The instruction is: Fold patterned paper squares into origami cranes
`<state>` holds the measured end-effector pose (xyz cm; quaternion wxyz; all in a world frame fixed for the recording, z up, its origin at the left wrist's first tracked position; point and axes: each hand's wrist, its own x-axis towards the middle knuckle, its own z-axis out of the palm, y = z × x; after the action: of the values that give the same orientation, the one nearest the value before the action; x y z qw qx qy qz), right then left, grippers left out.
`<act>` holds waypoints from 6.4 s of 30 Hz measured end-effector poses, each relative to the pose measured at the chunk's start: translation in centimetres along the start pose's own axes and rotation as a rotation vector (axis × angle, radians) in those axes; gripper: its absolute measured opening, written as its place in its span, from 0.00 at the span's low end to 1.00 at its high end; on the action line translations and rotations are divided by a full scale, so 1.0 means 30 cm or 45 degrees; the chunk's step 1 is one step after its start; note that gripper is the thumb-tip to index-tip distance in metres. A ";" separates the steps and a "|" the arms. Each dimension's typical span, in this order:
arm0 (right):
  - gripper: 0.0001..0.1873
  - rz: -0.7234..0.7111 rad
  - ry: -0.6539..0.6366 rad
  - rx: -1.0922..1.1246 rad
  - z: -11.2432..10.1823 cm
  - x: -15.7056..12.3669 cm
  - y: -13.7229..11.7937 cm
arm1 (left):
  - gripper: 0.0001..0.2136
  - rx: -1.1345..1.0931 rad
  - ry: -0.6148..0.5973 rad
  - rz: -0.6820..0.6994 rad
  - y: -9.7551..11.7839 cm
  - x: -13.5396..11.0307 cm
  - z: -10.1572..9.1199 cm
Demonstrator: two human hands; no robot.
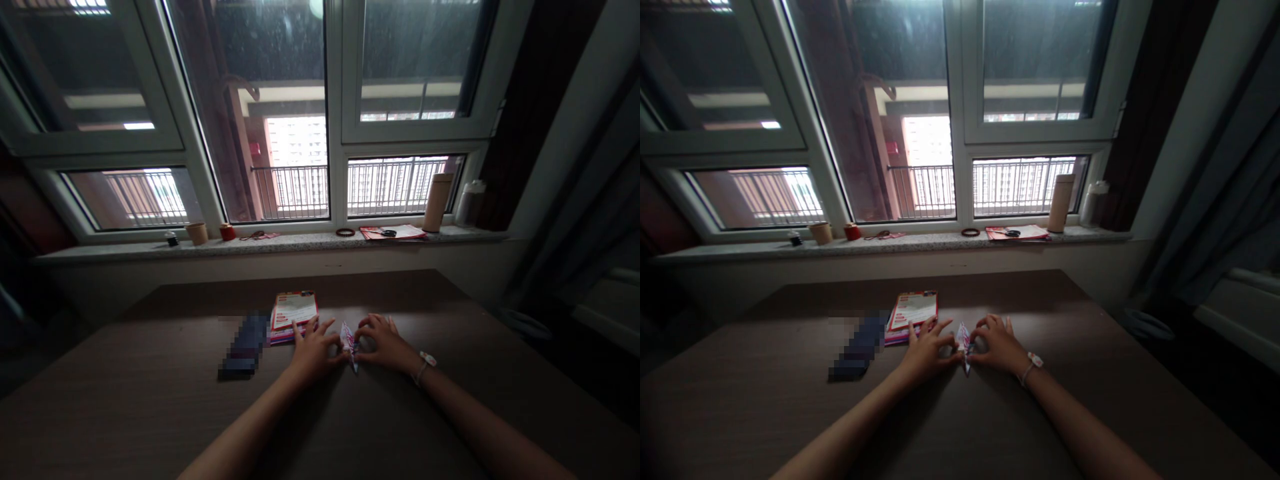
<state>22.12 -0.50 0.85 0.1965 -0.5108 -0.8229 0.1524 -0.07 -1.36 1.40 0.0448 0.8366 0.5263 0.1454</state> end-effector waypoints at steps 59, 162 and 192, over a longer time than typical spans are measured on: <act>0.26 -0.014 -0.069 -0.283 0.009 -0.009 0.010 | 0.19 0.039 -0.002 -0.168 0.012 0.004 0.001; 0.10 -0.076 0.192 0.095 0.045 0.024 -0.035 | 0.08 -0.086 0.194 -0.048 -0.008 0.028 0.060; 0.13 0.021 0.311 0.099 0.083 0.038 -0.013 | 0.05 -0.076 0.205 -0.050 0.009 0.035 0.060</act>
<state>20.16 0.25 -0.94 0.3136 -0.5244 -0.7821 0.1226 1.11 -0.41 -0.06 0.0302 0.8099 0.5401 0.2269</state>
